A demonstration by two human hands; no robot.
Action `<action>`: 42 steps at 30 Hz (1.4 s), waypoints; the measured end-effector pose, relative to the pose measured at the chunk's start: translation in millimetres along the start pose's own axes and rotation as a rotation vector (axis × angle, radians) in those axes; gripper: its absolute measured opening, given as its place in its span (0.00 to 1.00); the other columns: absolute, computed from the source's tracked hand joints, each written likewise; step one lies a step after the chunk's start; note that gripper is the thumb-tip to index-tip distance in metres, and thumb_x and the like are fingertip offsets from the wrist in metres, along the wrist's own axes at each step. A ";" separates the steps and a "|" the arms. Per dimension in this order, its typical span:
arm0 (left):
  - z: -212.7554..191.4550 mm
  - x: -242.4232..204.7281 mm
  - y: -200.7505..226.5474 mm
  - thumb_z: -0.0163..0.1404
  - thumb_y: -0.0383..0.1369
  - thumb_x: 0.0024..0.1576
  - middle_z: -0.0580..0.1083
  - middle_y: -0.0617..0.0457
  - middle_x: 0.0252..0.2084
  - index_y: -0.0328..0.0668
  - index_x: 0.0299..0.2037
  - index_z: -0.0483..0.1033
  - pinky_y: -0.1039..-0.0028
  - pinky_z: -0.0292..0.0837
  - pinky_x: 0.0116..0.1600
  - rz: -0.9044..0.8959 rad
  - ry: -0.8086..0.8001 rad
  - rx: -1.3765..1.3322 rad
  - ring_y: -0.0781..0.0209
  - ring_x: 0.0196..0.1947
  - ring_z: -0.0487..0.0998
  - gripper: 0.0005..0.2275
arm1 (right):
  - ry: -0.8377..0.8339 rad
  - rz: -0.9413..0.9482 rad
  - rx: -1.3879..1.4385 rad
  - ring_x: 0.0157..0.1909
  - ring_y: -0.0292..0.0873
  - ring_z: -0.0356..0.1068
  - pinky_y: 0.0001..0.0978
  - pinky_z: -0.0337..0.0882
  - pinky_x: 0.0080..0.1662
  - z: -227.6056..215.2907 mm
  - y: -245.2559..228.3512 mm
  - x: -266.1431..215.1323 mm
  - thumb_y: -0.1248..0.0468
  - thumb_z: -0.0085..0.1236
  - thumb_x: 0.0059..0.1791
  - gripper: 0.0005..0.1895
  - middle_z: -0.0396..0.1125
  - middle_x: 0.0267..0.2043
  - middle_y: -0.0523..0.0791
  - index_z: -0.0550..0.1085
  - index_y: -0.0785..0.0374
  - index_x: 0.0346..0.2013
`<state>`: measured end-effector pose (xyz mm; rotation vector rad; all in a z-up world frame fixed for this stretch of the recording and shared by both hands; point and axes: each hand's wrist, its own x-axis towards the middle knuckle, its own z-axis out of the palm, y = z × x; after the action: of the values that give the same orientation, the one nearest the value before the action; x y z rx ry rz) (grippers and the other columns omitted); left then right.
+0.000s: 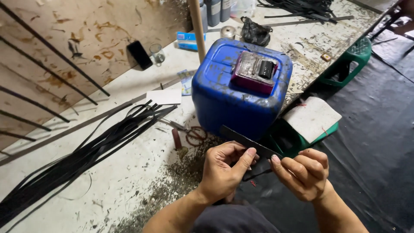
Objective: The person places a black leather strip into a small shaping tool mounted on a blue container, pulls it through the tool by hand to form its profile, and then hangs the finished strip on a wire rack using a clothespin.
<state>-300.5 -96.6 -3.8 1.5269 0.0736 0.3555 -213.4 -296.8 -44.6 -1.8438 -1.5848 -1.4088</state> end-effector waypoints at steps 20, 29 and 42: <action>-19.7 -134.0 16.4 0.56 0.26 0.59 0.80 0.49 0.28 0.33 0.27 0.80 0.81 0.80 0.32 0.133 0.418 0.067 0.65 0.27 0.82 0.08 | 0.097 0.221 0.540 0.33 0.46 0.64 0.40 0.69 0.39 1.5 -103.9 7.4 0.65 0.66 0.49 0.09 0.67 0.35 0.47 0.77 0.63 0.42; 6.6 -180.3 23.1 0.56 0.27 0.59 0.81 0.49 0.27 0.34 0.29 0.81 0.79 0.80 0.33 0.213 0.657 0.244 0.65 0.26 0.83 0.07 | -0.191 1.183 2.051 0.32 0.40 0.65 0.31 0.66 0.37 -3.6 -190.5 -38.2 0.54 0.51 0.57 0.19 0.68 0.31 0.49 0.74 0.71 0.42; 40.8 -251.0 43.1 0.54 0.25 0.60 0.79 0.49 0.25 0.31 0.27 0.79 0.77 0.78 0.30 0.356 0.898 0.506 0.64 0.22 0.79 0.09 | -0.504 2.032 2.580 0.27 0.34 0.68 0.25 0.71 0.34 -1.7 -219.7 -57.7 0.45 0.49 0.58 0.21 0.66 0.22 0.38 0.76 0.58 0.41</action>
<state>-534.9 -204.0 -2.8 1.7603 0.6399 1.3734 -401.9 -258.4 -165.3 -0.5055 0.0825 1.4979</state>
